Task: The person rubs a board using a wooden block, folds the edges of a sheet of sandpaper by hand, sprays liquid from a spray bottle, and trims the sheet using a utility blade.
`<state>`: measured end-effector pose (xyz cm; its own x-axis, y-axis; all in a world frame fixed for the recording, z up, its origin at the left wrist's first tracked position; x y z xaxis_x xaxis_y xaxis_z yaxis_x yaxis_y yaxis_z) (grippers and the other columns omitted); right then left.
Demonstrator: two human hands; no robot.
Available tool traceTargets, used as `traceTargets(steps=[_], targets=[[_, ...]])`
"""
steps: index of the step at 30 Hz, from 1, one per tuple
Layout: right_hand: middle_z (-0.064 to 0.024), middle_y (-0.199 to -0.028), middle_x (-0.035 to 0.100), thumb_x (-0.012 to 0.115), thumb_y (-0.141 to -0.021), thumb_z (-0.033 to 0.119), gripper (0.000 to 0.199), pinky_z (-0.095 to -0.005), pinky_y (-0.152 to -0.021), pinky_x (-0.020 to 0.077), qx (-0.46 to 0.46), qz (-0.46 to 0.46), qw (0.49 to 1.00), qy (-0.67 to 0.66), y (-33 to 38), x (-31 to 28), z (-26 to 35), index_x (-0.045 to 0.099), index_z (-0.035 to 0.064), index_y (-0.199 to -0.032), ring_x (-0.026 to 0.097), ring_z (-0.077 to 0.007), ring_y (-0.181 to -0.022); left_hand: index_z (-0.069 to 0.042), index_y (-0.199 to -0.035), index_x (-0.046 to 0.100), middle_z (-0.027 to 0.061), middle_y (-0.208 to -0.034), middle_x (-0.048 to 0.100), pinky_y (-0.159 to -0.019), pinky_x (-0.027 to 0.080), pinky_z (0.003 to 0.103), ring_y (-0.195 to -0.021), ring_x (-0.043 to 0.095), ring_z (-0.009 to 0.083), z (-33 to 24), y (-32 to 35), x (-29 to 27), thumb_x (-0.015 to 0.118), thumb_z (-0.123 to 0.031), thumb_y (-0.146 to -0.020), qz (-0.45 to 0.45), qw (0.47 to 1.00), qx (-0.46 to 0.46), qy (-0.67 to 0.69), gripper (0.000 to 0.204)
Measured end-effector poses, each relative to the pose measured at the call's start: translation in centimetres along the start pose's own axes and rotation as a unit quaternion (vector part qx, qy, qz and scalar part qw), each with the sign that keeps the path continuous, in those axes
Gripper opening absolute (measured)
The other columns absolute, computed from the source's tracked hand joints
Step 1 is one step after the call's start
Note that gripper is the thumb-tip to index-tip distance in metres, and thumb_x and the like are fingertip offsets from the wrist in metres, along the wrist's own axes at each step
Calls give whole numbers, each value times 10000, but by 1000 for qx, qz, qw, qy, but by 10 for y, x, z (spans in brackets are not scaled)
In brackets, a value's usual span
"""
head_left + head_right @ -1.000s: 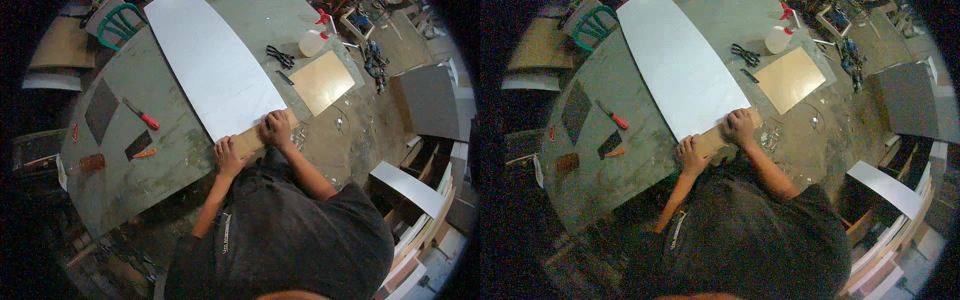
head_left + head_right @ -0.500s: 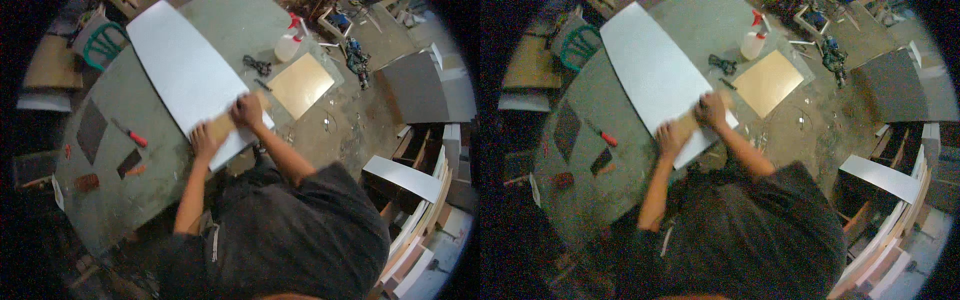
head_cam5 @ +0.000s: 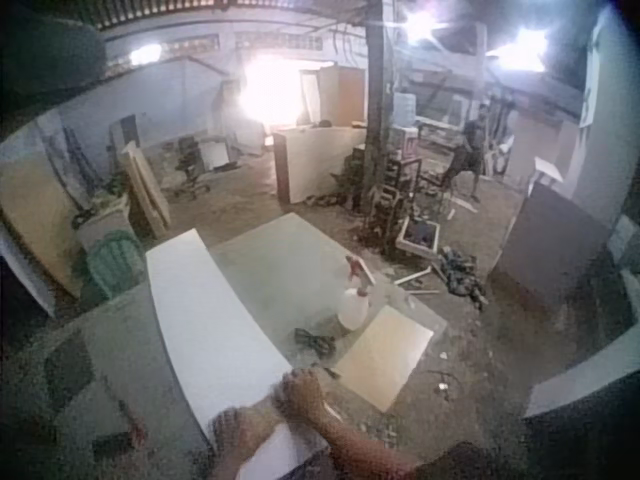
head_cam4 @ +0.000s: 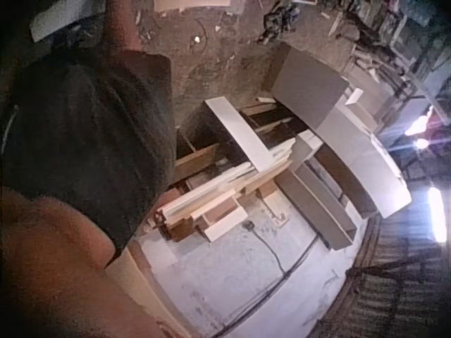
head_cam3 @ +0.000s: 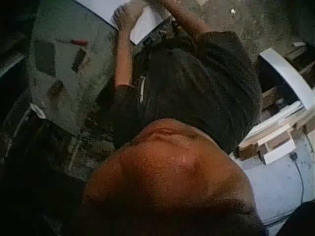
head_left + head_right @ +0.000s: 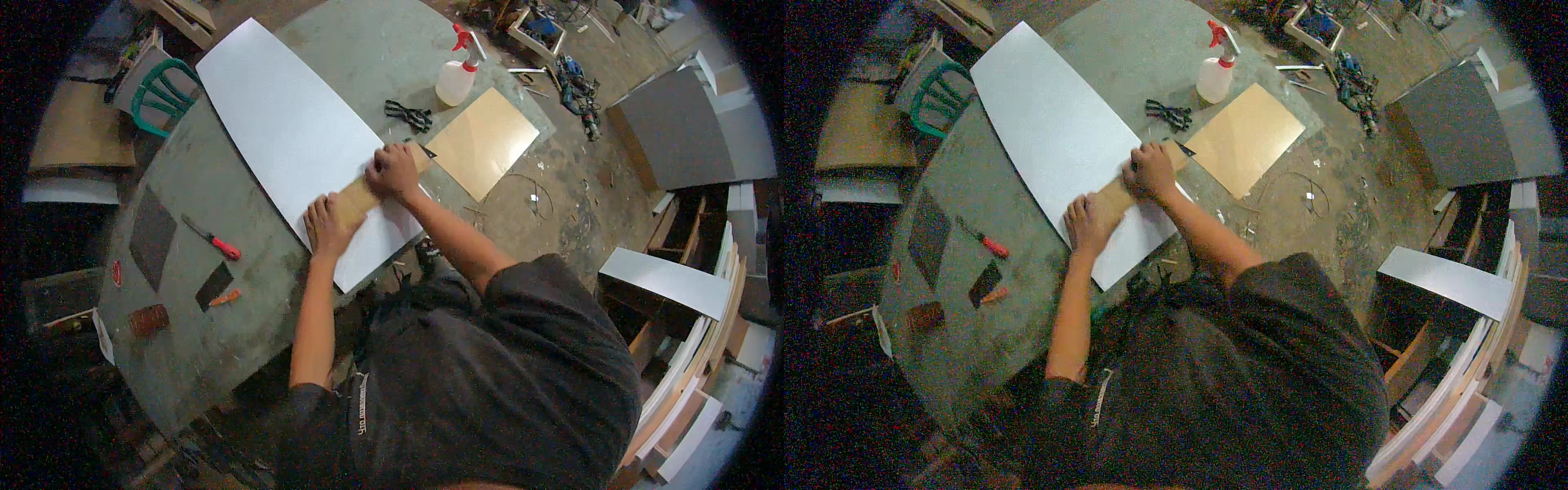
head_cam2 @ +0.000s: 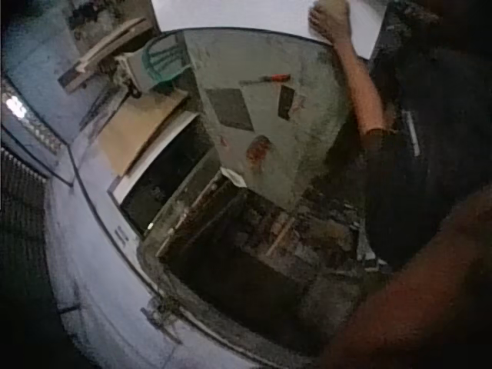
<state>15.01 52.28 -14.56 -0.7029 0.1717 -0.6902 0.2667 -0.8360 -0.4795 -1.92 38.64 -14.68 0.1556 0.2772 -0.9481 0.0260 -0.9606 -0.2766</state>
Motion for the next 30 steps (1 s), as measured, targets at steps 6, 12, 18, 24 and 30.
traceTargets(steps=[6, 12, 18, 24, 30], targets=[[-181, -861, 584, 705, -761, 262, 244, -464, -840, 448, -8, 19, 1000, 9, 53, -13, -6, 610, 37, -751, 574, -367, -889, -85, -1366, 473, 186, -1292, 491, -952, 375, 560, -1176, 464, 407, -34, 54, 1, 756, -626, -719, 43, 995, -75, 43, 889], [-159, -936, 581, 740, -758, 303, 300, -494, -905, 444, 32, 139, 990, 9, 130, -61, 12, 618, 63, -892, 550, -368, -987, -47, -1351, 462, 159, -1268, 468, -1013, 311, 545, -1189, 445, 379, -63, 130, -14, 711, -697, -732, 42, 994, -53, 91, 931], [-156, -841, 581, 697, -769, 257, 225, -462, -883, 432, -55, 19, 998, -29, 37, 15, 34, 611, 51, -750, 567, -346, -916, -63, -1326, 467, 164, -1232, 501, -970, 347, 552, -1135, 473, 380, 9, 67, -7, 784, -630, -689, -27, 998, -53, -4, 910], [-176, -897, 620, 683, -761, 275, 238, -445, -898, 445, -26, 75, 997, 6, -21, 29, 21, 658, 39, -768, 568, -354, -973, -47, -1314, 460, 171, -1237, 513, -992, 348, 541, -1150, 473, 377, 10, 17, -3, 749, -633, -733, -33, 997, -64, 12, 875], [-176, -916, 576, 717, -759, 238, 244, -475, -888, 454, -34, 115, 992, -45, 113, -29, 29, 603, 36, -835, 555, -361, -942, -48, -1351, 468, 176, -1258, 509, -1029, 329, 562, -1201, 461, 390, -39, 142, -1, 726, -643, -741, 33, 994, -108, 2, 891]])
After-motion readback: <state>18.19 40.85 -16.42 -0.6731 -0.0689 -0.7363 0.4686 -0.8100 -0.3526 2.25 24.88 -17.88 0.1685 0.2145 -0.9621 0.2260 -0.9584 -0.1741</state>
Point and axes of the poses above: each hand's wrist, its own y-axis away from the middle knuckle, its own x-axis out of the palm, z = x × y, the point moved 2 cm from there along -y, towards the middle knuckle
